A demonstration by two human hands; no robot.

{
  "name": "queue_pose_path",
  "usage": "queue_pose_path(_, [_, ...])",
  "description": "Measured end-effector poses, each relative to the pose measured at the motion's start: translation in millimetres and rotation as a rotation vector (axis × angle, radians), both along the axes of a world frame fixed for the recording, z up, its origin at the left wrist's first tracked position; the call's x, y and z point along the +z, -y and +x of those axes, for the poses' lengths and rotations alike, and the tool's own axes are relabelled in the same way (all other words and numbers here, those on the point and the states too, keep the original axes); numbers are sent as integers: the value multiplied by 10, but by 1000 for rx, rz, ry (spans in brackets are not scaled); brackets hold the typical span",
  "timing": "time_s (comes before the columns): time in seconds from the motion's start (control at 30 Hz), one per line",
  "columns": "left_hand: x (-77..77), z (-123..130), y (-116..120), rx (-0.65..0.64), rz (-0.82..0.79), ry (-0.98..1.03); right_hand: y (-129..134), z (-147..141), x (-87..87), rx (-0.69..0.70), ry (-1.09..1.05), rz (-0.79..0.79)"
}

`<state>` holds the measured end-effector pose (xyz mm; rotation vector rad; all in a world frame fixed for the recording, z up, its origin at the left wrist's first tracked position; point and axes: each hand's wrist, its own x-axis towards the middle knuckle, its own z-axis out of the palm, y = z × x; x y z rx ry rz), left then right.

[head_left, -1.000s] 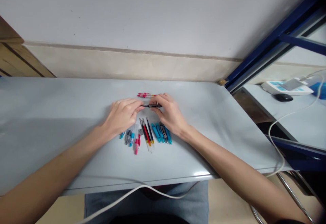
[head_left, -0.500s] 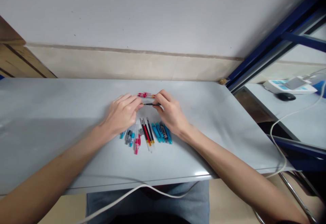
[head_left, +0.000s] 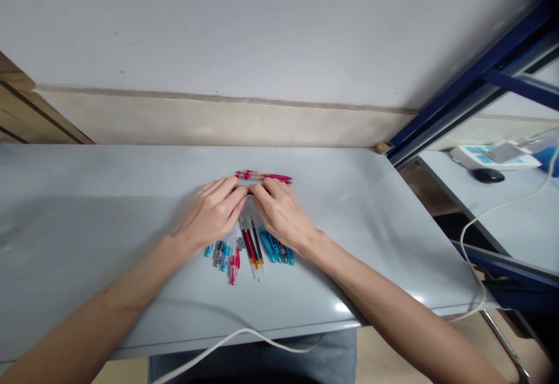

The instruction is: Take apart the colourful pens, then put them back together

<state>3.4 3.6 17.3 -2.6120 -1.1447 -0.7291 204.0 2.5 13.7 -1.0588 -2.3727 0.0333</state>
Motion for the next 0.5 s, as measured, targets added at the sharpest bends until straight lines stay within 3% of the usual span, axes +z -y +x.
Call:
queue_pose_path(0.13, [5,-30,-13,32,17,-26,-38,24,-45,3,9,26])
queue_pose_path(0.5, [-31,-139,-93,124,-8,2,-116,131,19,55,-52,-124])
